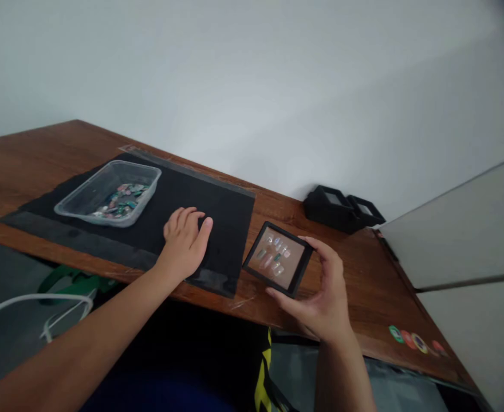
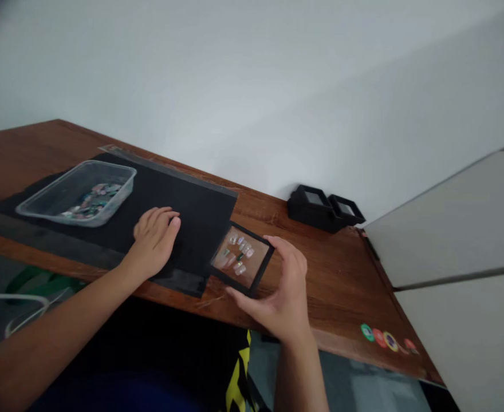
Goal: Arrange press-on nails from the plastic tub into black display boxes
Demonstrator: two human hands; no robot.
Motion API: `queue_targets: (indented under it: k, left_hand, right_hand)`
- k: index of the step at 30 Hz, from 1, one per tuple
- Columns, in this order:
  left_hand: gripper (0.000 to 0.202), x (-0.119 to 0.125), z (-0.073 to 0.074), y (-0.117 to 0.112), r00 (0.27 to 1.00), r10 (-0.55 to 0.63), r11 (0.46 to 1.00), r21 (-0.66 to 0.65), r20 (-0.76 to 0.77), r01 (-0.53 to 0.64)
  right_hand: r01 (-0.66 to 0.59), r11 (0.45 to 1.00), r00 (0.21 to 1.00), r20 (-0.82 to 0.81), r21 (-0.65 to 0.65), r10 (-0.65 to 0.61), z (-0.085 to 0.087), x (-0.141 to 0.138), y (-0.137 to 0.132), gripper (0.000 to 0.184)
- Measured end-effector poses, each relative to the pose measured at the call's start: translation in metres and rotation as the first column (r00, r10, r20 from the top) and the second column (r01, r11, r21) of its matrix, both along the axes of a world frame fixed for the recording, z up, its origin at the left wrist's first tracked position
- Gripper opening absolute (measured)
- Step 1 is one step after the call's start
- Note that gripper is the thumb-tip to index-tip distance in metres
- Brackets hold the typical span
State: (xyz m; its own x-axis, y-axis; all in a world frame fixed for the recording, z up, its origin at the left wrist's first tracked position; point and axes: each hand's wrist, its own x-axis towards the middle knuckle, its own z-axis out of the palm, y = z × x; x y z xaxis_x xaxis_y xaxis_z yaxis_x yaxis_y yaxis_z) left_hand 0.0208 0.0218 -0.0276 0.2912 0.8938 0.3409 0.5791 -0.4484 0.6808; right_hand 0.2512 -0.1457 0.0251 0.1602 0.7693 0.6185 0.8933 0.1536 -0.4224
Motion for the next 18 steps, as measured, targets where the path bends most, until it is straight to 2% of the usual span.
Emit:
queue_targets:
  k: [2,5,9,11,14,15,18]
  left_hand:
    - [0.064,0.004,-0.003,-0.003,0.985,0.05,0.998,0.055,-0.165,-0.041]
    - [0.072,0.008,-0.011,-0.004,0.944,0.037,0.994,0.109,-0.329,-0.001]
    - [0.083,0.011,-0.02,-0.002,0.922,0.044,0.988,0.152,-0.386,0.016]
    - [0.086,0.011,-0.022,-0.001,0.92,0.044,0.988,0.155,-0.39,0.018]
    - [0.09,0.01,-0.022,-0.001,0.915,0.052,0.986,0.165,-0.4,0.016]
    - [0.09,0.011,-0.022,-0.001,0.913,0.055,0.985,0.17,-0.404,0.016]
    - [0.086,0.011,-0.024,-0.001,0.905,0.071,0.983,0.185,-0.42,0.009]
  right_hand:
    - [0.055,0.998,0.998,0.017,-0.016,-0.055,-0.003,0.011,-0.01,0.094]
    - [0.161,0.982,0.987,0.042,-0.102,-0.158,-0.014,0.04,-0.032,0.092]
    - [0.352,0.914,0.936,0.1,-0.204,-0.338,-0.02,0.103,-0.069,0.086]
    - [0.441,0.879,0.896,0.031,-0.183,-0.443,-0.01,0.137,-0.086,0.086]
    - [0.59,0.796,0.802,-0.021,-0.133,-0.597,0.019,0.178,-0.102,0.082]
    - [0.621,0.778,0.78,-0.021,-0.098,-0.626,0.03,0.189,-0.105,0.081]
    - [0.641,0.766,0.766,-0.012,-0.046,-0.642,0.063,0.213,-0.102,0.082]
